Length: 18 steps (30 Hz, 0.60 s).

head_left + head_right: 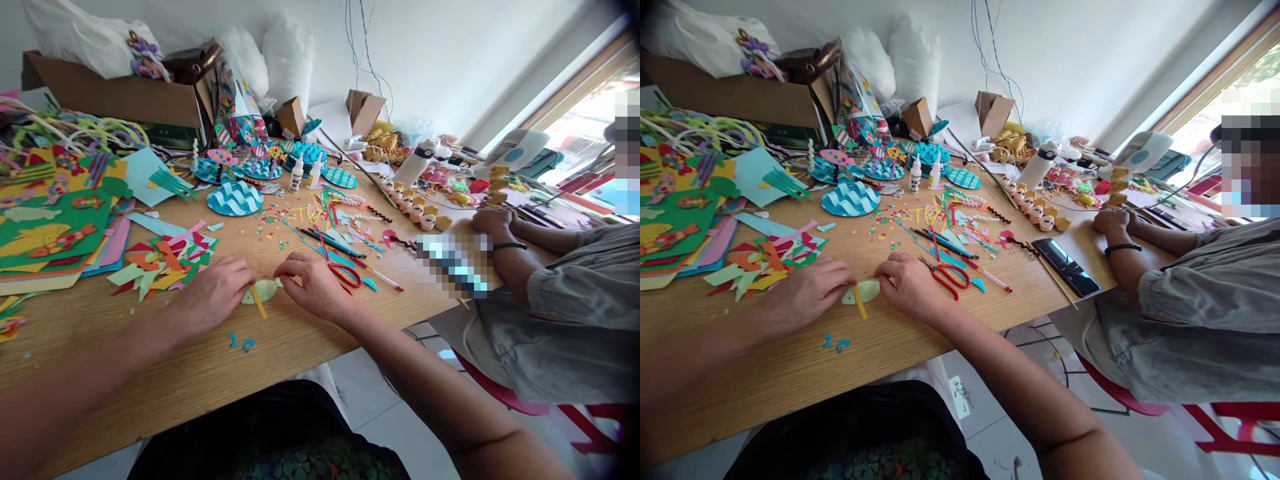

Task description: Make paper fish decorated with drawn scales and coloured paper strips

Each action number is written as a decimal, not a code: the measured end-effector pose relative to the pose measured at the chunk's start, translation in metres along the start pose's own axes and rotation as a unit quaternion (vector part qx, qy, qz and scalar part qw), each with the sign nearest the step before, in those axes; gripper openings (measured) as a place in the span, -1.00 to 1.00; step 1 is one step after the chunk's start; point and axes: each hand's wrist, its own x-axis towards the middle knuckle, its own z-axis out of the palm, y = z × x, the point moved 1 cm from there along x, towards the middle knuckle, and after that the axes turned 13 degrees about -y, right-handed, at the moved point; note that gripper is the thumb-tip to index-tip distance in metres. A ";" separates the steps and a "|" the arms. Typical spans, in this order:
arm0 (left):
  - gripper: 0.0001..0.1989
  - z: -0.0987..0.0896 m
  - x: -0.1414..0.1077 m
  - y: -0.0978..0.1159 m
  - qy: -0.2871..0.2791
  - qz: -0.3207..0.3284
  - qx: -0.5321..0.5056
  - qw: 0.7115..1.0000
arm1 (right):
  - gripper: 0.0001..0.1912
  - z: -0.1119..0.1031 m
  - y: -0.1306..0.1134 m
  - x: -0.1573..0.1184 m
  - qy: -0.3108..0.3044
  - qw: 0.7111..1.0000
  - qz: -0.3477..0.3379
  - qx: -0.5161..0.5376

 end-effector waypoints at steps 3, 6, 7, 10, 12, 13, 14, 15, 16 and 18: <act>-0.73 0.005 -0.004 -0.001 0.011 -0.003 0.015 1.000 | -0.78 -0.003 -0.004 0.010 -0.023 0.999 -0.002 -0.025; -0.74 0.007 0.000 -0.007 0.017 -0.012 -0.007 1.000 | -0.77 -0.001 -0.006 0.016 -0.057 0.997 -0.001 -0.049; -0.75 0.007 0.002 -0.009 0.013 -0.011 -0.014 1.000 | -0.77 -0.001 -0.005 0.018 -0.070 0.996 0.008 -0.053; -0.74 0.007 0.005 -0.012 -0.005 -0.009 -0.027 1.000 | -0.77 0.001 0.003 0.018 -0.092 0.992 0.058 -0.060; -0.73 0.007 0.006 -0.013 -0.011 -0.011 -0.032 0.999 | -0.77 0.001 0.009 0.016 -0.098 0.989 0.087 -0.064; -0.73 0.007 0.006 -0.014 -0.011 -0.012 -0.034 0.999 | -0.77 0.001 0.011 0.015 -0.103 0.988 0.094 -0.067; -0.74 0.007 0.006 -0.014 -0.010 -0.014 -0.035 0.999 | -0.77 0.001 0.012 0.013 -0.108 0.987 0.095 -0.072; -0.74 0.007 0.006 -0.014 -0.007 -0.014 -0.035 0.999 | -0.77 0.002 0.013 0.011 -0.115 0.986 0.094 -0.078; -0.74 0.008 0.006 -0.014 -0.004 -0.015 -0.036 0.999 | -0.78 0.002 0.013 0.010 -0.120 0.985 0.090 -0.087; -0.74 0.008 0.007 -0.015 -0.002 -0.019 -0.036 0.999 | -0.79 0.003 0.011 0.007 -0.129 0.982 0.081 -0.109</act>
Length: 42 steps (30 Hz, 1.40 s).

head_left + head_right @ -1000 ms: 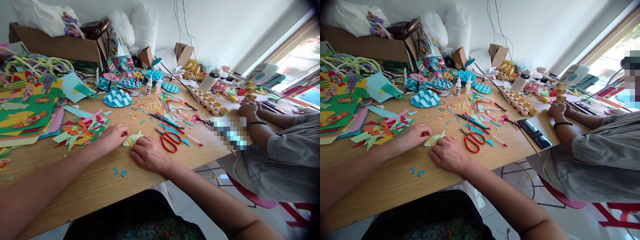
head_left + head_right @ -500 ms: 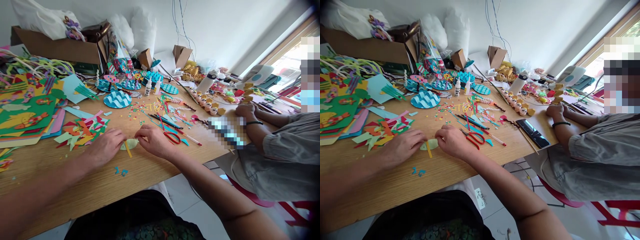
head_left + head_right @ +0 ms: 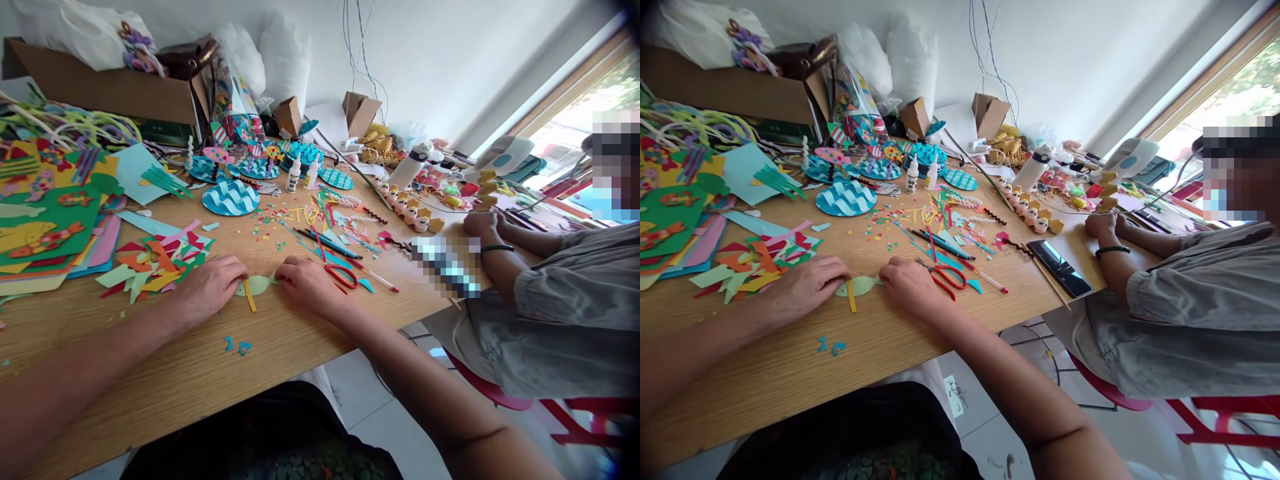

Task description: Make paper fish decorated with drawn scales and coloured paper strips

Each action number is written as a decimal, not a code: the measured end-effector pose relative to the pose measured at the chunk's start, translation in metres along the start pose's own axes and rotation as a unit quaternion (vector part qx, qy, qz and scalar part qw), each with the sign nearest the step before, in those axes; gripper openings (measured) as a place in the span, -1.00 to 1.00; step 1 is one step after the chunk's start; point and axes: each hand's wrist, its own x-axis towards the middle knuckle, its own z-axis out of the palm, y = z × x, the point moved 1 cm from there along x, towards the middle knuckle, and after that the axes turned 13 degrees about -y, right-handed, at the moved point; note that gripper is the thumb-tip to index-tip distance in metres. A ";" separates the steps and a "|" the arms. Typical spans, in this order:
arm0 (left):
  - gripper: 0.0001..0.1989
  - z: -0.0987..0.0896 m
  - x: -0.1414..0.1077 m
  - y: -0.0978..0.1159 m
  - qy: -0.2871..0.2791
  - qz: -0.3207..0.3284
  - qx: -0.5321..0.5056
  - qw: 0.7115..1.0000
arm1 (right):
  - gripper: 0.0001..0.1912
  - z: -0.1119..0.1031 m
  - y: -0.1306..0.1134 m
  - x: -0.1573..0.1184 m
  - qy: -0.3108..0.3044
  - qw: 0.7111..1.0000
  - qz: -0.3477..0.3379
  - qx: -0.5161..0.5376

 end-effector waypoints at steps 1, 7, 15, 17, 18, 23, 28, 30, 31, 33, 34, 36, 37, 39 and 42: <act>-0.73 0.000 0.001 0.000 0.001 -0.004 0.000 1.000 | -0.79 0.001 -0.001 -0.001 -0.002 1.000 -0.002 -0.011; -0.79 0.002 0.005 -0.001 0.009 -0.033 0.003 0.999 | -0.78 0.004 -0.003 -0.002 0.004 0.999 -0.013 -0.045; -0.69 -0.003 -0.013 0.003 0.057 0.026 0.024 0.998 | -0.78 0.003 0.008 0.000 0.028 0.999 -0.017 0.028; -0.65 0.001 -0.024 0.009 0.053 0.062 0.049 0.995 | -0.78 -0.002 0.012 0.001 0.061 0.996 -0.011 0.068; -0.63 0.005 -0.029 0.012 0.055 0.072 0.065 0.994 | -0.77 -0.006 0.012 0.000 0.078 0.993 -0.009 0.083; -0.57 0.025 -0.045 0.019 0.095 0.097 0.102 0.985 | -0.75 -0.019 -0.006 0.004 0.060 0.986 -0.049 0.148; -0.57 0.027 -0.046 0.023 0.086 0.112 0.140 0.980 | -0.75 -0.017 -0.027 0.019 -0.034 0.987 -0.067 0.140; -0.57 0.026 -0.046 0.024 0.081 0.102 0.153 0.980 | -0.74 -0.015 -0.031 0.024 -0.066 0.988 -0.060 0.127; -0.58 0.026 -0.046 0.024 0.077 0.097 0.157 0.980 | -0.73 -0.014 -0.032 0.026 -0.078 0.988 -0.056 0.122; -0.59 0.027 -0.046 0.024 0.069 0.087 0.164 0.980 | -0.72 -0.013 -0.034 0.030 -0.094 0.987 -0.053 0.116; -0.59 0.028 -0.046 0.024 0.067 0.085 0.166 0.980 | -0.72 -0.013 -0.034 0.031 -0.101 0.987 -0.053 0.114; -0.61 0.030 -0.046 0.023 0.069 0.083 0.169 0.980 | -0.71 -0.013 -0.036 0.032 -0.109 0.987 -0.047 0.104; -0.61 0.031 -0.047 0.023 0.069 0.084 0.170 0.979 | -0.71 -0.013 -0.036 0.033 -0.111 0.988 -0.044 0.097; -0.61 0.034 -0.048 0.022 0.068 0.085 0.171 0.979 | -0.71 -0.013 -0.037 0.034 -0.114 0.989 -0.038 0.083; -0.63 0.035 -0.048 0.021 0.076 0.091 0.177 0.977 | -0.70 -0.013 -0.036 0.038 -0.118 0.990 -0.033 0.070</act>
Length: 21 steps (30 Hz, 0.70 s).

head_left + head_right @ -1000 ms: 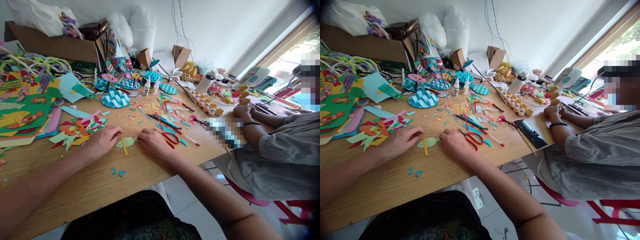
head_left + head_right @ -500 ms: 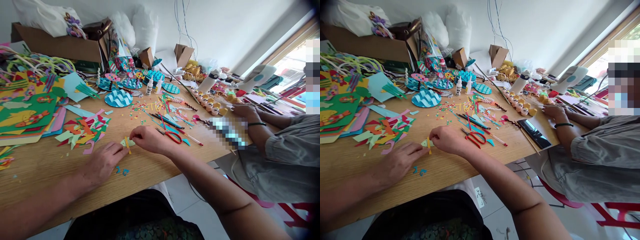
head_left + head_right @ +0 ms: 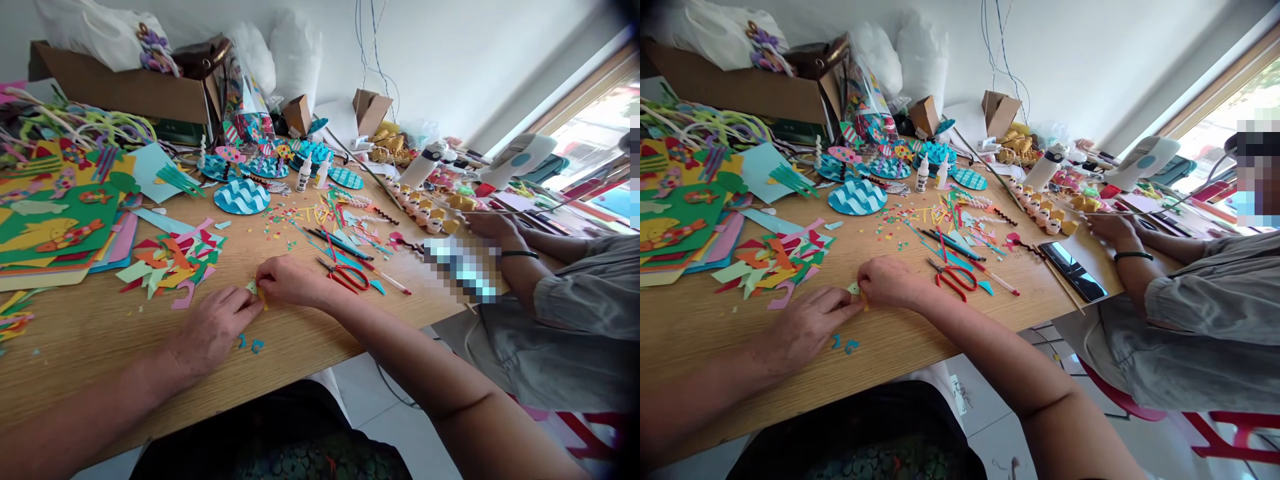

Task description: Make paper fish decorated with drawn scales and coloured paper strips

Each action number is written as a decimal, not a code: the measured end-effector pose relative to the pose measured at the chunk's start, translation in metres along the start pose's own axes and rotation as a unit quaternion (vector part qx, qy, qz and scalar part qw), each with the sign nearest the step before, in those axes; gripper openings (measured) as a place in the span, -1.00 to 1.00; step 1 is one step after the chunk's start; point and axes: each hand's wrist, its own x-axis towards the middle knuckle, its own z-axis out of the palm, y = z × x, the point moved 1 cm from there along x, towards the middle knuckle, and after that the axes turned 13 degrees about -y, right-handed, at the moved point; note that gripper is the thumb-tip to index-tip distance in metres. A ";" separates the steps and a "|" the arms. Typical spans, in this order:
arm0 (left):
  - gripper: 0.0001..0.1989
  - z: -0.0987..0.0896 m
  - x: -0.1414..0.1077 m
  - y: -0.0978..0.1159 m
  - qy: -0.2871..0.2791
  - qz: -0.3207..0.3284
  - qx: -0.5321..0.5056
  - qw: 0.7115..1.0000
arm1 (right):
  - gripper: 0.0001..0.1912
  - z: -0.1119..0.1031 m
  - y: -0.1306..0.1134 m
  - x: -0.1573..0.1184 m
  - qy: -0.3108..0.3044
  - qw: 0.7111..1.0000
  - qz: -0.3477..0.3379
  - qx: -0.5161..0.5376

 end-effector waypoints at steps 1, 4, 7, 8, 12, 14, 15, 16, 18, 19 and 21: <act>-0.63 0.000 0.000 0.000 0.005 0.003 0.004 1.000 | -0.70 0.000 0.000 0.001 0.001 1.000 0.002 -0.004; -0.64 -0.002 0.001 0.001 0.013 0.012 0.015 1.000 | -0.69 -0.002 0.002 0.006 0.007 1.000 0.004 -0.020; -0.64 -0.003 0.002 0.001 0.015 0.010 0.024 1.000 | -0.68 -0.004 0.004 0.012 0.010 0.999 0.005 -0.033; -0.63 -0.002 0.001 0.002 0.017 0.009 0.025 1.000 | -0.67 -0.004 0.004 0.014 0.013 0.999 0.005 -0.035; -0.58 0.005 -0.002 0.001 0.051 0.015 0.035 0.998 | -0.67 -0.006 0.006 0.019 0.024 0.999 0.016 -0.046; -0.54 0.010 -0.004 -0.001 0.065 0.018 0.042 0.997 | -0.67 -0.009 0.009 0.021 0.040 0.998 0.016 -0.052; -0.54 0.011 -0.004 -0.003 0.068 0.029 0.049 0.996 | -0.68 -0.011 0.013 0.022 0.054 0.997 0.017 -0.054; -0.54 0.012 -0.004 -0.004 0.074 0.042 0.057 0.995 | -0.69 -0.014 0.017 0.022 0.074 0.995 0.020 -0.057; -0.54 0.011 -0.004 -0.006 0.087 0.062 0.071 0.992 | -0.70 -0.022 0.032 0.021 0.123 0.989 0.041 -0.070; -0.54 0.010 -0.004 -0.007 0.089 0.063 0.070 0.992 | -0.70 -0.028 0.042 0.020 0.150 0.984 0.061 -0.081; -0.53 0.009 -0.004 -0.007 0.081 0.051 0.052 0.994 | -0.71 -0.040 0.068 0.017 0.166 0.973 0.127 -0.100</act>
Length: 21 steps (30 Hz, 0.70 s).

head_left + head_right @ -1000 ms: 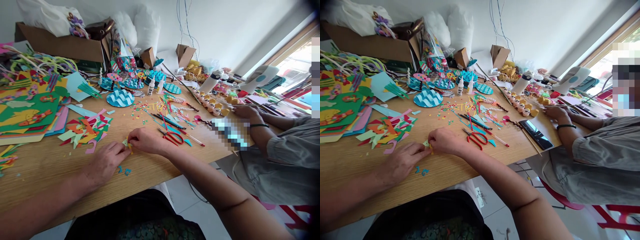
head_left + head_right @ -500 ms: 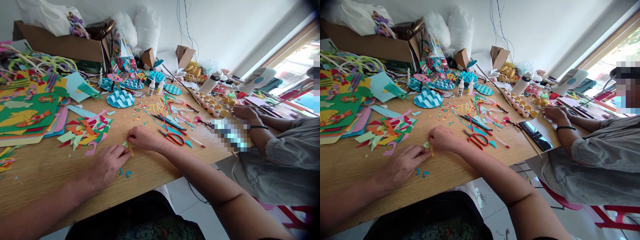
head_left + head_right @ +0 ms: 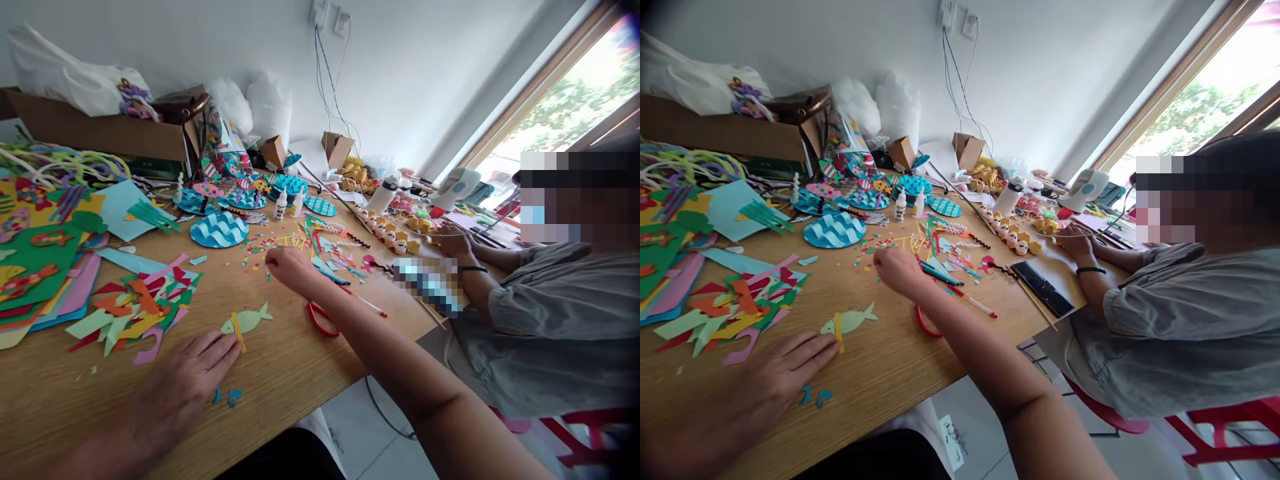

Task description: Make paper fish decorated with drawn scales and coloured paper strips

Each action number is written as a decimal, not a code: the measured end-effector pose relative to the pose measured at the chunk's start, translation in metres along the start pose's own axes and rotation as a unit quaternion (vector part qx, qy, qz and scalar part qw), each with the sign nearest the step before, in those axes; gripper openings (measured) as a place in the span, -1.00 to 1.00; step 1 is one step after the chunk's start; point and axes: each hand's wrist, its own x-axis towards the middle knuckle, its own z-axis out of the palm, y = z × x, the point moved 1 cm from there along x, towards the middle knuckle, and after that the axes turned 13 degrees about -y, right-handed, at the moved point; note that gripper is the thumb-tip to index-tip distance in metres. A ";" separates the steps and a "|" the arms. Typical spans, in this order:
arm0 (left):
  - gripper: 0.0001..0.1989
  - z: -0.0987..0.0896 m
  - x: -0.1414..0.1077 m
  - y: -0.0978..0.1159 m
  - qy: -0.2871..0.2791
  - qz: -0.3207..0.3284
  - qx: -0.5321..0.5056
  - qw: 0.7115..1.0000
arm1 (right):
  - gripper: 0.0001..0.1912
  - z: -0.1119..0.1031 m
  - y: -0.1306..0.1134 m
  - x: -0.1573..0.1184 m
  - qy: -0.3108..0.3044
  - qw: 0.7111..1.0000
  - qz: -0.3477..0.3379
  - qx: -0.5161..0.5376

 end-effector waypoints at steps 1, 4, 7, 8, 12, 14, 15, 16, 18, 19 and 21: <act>-0.52 0.000 0.000 0.000 -0.005 -0.005 -0.012 1.000 | -0.71 -0.003 0.015 0.003 0.002 0.999 0.048 -0.016; -0.52 0.004 -0.002 0.001 -0.009 -0.010 -0.051 0.999 | -0.68 -0.013 0.059 0.014 0.008 0.993 0.112 -0.033; -0.51 0.011 -0.005 0.002 0.002 -0.017 -0.071 0.997 | -0.67 -0.020 0.094 0.026 0.007 0.987 0.152 -0.049; -0.50 0.013 -0.006 0.002 0.006 -0.017 -0.069 0.997 | -0.67 -0.021 0.102 0.031 0.003 0.986 0.158 -0.052; -0.53 0.016 -0.006 -0.002 0.021 0.001 -0.050 0.999 | -0.64 -0.024 0.122 0.052 -0.016 0.986 0.154 -0.064; -0.55 0.012 -0.005 -0.005 0.029 0.016 -0.031 0.999 | -0.64 -0.024 0.128 0.063 -0.029 0.988 0.135 -0.069; -0.56 0.010 -0.005 -0.007 0.033 0.022 -0.020 0.999 | -0.64 -0.024 0.130 0.068 -0.036 0.989 0.124 -0.073; -0.57 0.007 -0.004 -0.008 0.038 0.028 -0.008 0.999 | -0.65 -0.024 0.132 0.074 -0.043 0.990 0.112 -0.077; -0.61 0.001 -0.003 -0.011 0.048 0.037 0.010 0.998 | -0.65 -0.022 0.136 0.084 -0.058 0.990 0.091 -0.088; -0.62 -0.001 -0.002 -0.012 0.053 0.043 0.007 0.998 | -0.66 -0.021 0.138 0.089 -0.066 0.990 0.082 -0.094; -0.63 -0.004 -0.001 -0.015 0.061 0.056 -0.013 0.996 | -0.68 -0.020 0.142 0.097 -0.082 0.989 0.067 -0.105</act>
